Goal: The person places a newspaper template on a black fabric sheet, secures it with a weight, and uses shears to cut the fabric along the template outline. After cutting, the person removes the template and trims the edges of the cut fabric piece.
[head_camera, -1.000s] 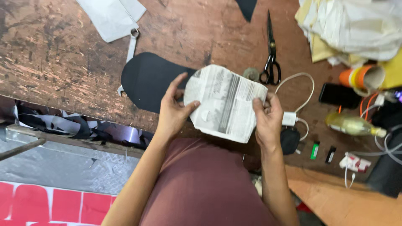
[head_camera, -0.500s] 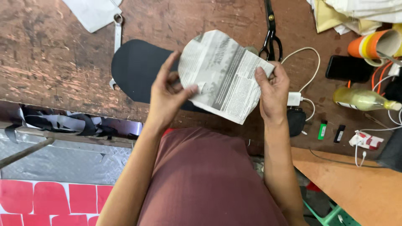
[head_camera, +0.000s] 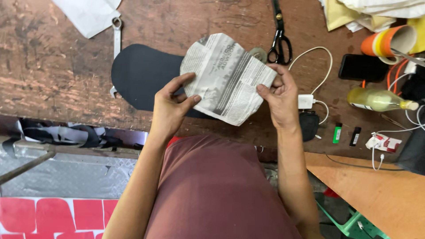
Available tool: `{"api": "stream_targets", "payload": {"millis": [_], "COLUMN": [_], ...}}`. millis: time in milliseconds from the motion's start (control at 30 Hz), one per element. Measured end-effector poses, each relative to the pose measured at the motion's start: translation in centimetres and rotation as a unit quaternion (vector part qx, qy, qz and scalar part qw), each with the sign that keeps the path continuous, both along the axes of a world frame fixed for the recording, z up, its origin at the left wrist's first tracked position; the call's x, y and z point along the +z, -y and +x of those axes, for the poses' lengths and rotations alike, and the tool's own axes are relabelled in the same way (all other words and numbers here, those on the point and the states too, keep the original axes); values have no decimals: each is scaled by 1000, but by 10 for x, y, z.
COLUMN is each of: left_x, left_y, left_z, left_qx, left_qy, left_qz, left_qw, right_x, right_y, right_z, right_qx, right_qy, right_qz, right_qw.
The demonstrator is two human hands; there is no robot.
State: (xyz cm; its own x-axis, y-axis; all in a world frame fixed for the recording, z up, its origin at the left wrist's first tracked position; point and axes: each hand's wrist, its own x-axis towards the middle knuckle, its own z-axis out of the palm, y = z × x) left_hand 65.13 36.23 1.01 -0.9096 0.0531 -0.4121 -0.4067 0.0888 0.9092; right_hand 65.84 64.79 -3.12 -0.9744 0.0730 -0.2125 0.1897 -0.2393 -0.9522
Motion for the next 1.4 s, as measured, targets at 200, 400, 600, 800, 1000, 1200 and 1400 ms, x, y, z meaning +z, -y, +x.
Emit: {"api": "stream_targets", "payload": {"millis": [200, 400, 600, 800, 1000, 1200, 1400], "left_x": [-5, -14, -20, -32, -43, -79, -124], "left_y": [-12, -10, -6, -13, 9, 57, 76], "left_z": [2, 4, 3, 10, 23, -23, -120], "left_qx": [45, 87, 93, 86, 54, 249, 257], "left_qy": [-41, -7, -82, -25, -113, -107, -163], "left_qz": [86, -2, 0, 6, -122, 54, 103], "left_qw": [994, 996, 992, 996, 985, 961, 947], "right_x": [-8, -10, -33, -41, -49, -75, -119], "right_y": [-5, 28, 31, 17, 13, -9, -14], "right_z": [0, 21, 30, 26, 20, 3, 0], "right_qx": [-47, 79, 23, -26, 25, -47, -30], "right_qy": [-24, 126, 107, 91, 96, 46, -113], "right_qz": [-77, -119, -33, -83, -51, 482, 541], "right_qw": [996, 982, 994, 992, 994, 874, 833]}}
